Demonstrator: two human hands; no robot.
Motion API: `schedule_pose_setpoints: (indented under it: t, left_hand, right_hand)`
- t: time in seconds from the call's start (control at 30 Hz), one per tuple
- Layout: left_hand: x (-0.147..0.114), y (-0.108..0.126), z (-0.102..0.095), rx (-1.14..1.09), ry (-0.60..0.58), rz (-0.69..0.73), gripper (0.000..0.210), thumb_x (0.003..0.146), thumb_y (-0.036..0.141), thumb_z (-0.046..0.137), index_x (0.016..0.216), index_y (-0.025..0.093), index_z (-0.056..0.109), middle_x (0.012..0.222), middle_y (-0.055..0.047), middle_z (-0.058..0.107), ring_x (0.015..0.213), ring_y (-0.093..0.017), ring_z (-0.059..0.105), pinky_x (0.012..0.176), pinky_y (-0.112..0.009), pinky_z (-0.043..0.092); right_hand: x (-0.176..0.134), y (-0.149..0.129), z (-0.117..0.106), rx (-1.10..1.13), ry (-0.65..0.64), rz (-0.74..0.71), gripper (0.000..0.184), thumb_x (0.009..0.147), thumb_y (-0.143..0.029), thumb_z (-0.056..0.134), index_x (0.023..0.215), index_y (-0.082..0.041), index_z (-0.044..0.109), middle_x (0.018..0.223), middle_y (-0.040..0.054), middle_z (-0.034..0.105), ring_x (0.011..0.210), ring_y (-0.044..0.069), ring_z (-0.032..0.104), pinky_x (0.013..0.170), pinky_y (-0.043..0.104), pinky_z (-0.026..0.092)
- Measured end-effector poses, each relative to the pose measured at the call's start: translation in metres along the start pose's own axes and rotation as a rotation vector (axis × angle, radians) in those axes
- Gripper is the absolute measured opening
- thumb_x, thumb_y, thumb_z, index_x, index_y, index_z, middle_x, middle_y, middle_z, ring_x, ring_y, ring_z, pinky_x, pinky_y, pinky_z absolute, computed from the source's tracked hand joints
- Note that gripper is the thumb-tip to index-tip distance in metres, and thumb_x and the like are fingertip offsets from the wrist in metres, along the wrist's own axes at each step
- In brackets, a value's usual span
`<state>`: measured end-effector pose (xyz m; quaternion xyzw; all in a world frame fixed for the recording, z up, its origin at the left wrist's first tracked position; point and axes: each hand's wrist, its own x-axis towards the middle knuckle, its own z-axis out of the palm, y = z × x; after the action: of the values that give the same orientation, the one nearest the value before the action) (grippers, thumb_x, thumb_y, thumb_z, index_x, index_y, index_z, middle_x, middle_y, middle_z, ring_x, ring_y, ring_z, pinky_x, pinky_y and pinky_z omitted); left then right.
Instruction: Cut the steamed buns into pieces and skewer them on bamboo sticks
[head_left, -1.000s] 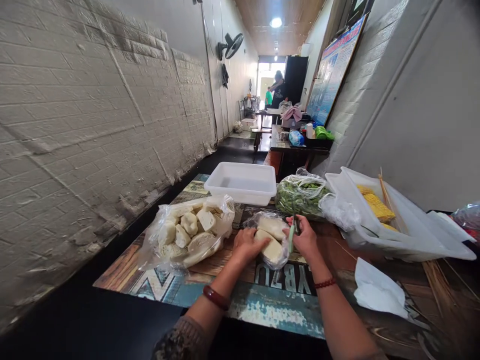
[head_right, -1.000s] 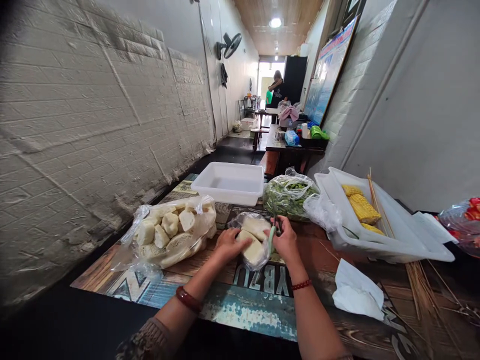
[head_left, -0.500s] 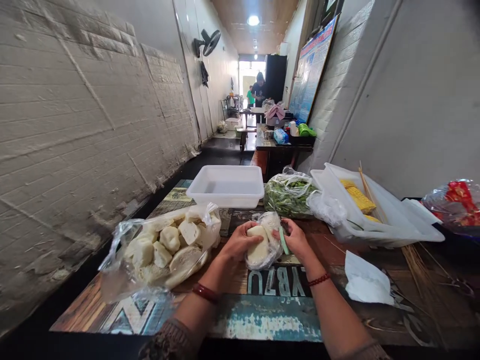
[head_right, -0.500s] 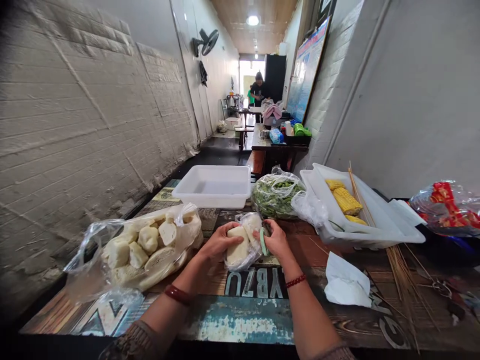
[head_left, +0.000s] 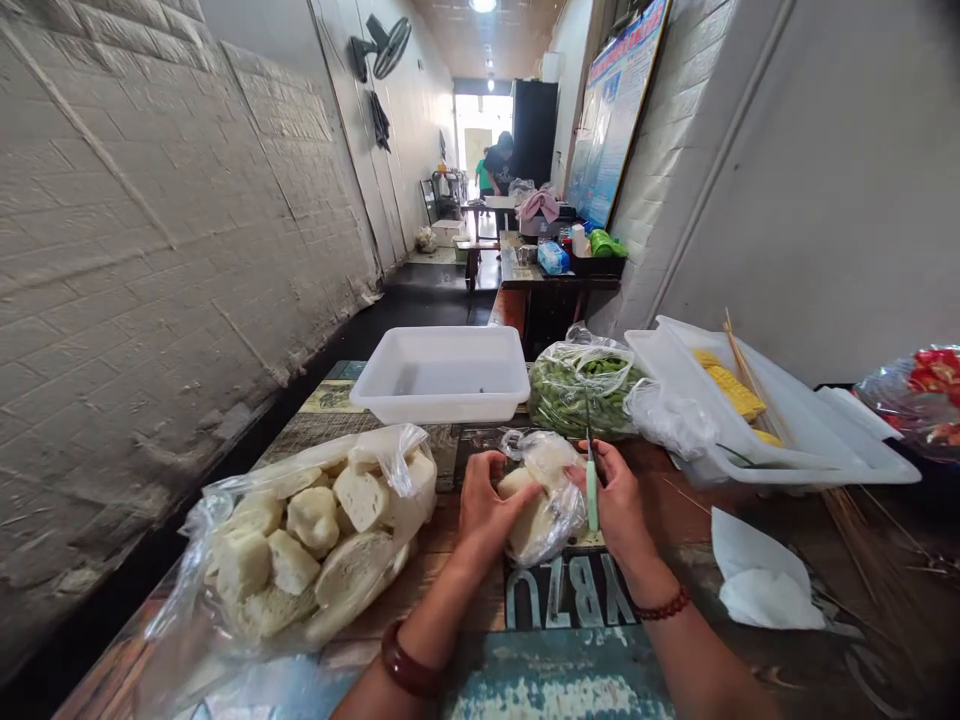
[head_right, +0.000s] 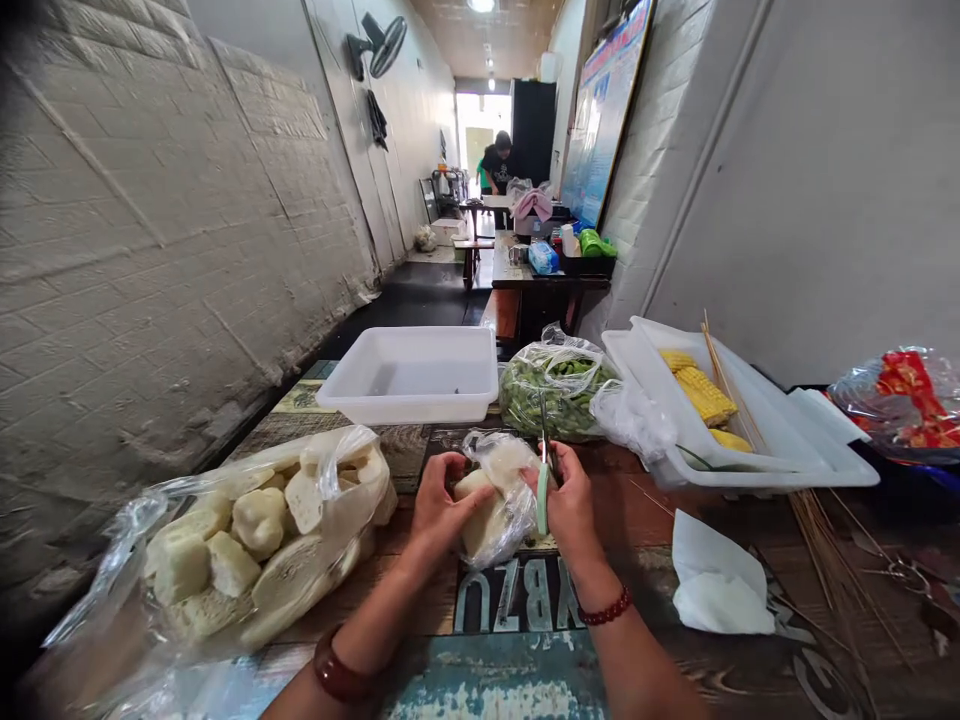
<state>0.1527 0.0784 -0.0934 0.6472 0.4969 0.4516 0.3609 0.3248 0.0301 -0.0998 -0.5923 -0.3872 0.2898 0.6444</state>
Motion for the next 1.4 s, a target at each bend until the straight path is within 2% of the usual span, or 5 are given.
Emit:
schedule_pose_setpoints:
  t: [0.33, 0.67, 1.03, 1.2, 1.4]
  left_hand:
    - [-0.006, 0.012, -0.007, -0.255, -0.383, -0.167, 0.019, 0.066, 0.024, 0.071, 0.084, 0.018, 0.065, 0.082, -0.003, 0.067, 0.076, -0.019, 0.060, 0.066, -0.026, 0.046]
    - [-0.007, 0.011, -0.007, -0.460, -0.421, -0.294, 0.024, 0.063, 0.022, 0.066, 0.086, 0.016, 0.071, 0.077, -0.002, 0.069, 0.067, -0.015, 0.060, 0.061, -0.022, 0.046]
    - [-0.008, -0.002, 0.001, -0.337, -0.319, -0.279, 0.026, 0.067, 0.037, 0.071, 0.082, 0.019, 0.061, 0.070, 0.001, 0.063, 0.059, -0.014, 0.056, 0.056, -0.022, 0.044]
    - [-0.008, -0.004, 0.001, -0.303, -0.307, -0.265, 0.022, 0.068, 0.035, 0.068, 0.082, 0.019, 0.061, 0.067, 0.003, 0.061, 0.058, -0.013, 0.054, 0.055, -0.022, 0.043]
    - [-0.009, -0.001, 0.002, -0.326, -0.309, -0.283, 0.016, 0.066, 0.027, 0.065, 0.079, 0.017, 0.064, 0.066, 0.003, 0.060, 0.057, -0.012, 0.053, 0.054, -0.020, 0.041]
  right_hand:
    - [-0.007, 0.000, 0.002, 0.096, -0.007, 0.098, 0.052, 0.065, -0.042, 0.083, 0.107, -0.023, 0.060, 0.091, 0.0028, 0.071, 0.070, 0.019, 0.065, 0.059, 0.027, 0.053]
    - [-0.003, 0.007, 0.004, 0.058, -0.070, 0.097, 0.051, 0.071, -0.051, 0.078, 0.107, -0.022, 0.059, 0.086, 0.0009, 0.070, 0.062, 0.016, 0.062, 0.053, 0.026, 0.051]
    - [-0.005, 0.007, 0.002, -0.334, -0.105, -0.094, 0.068, 0.058, -0.031, 0.081, 0.122, -0.024, 0.058, 0.121, 0.0087, 0.069, 0.109, 0.029, 0.065, 0.096, 0.044, 0.050]
    - [-0.009, 0.008, 0.006, -0.486, -0.181, -0.148, 0.063, 0.064, -0.031, 0.074, 0.124, -0.024, 0.056, 0.119, 0.0092, 0.070, 0.106, 0.028, 0.068, 0.093, 0.041, 0.053]
    - [-0.006, 0.016, 0.006, -0.399, -0.155, -0.117, 0.062, 0.062, -0.032, 0.076, 0.120, -0.022, 0.056, 0.117, 0.0106, 0.071, 0.105, 0.029, 0.067, 0.094, 0.042, 0.051]
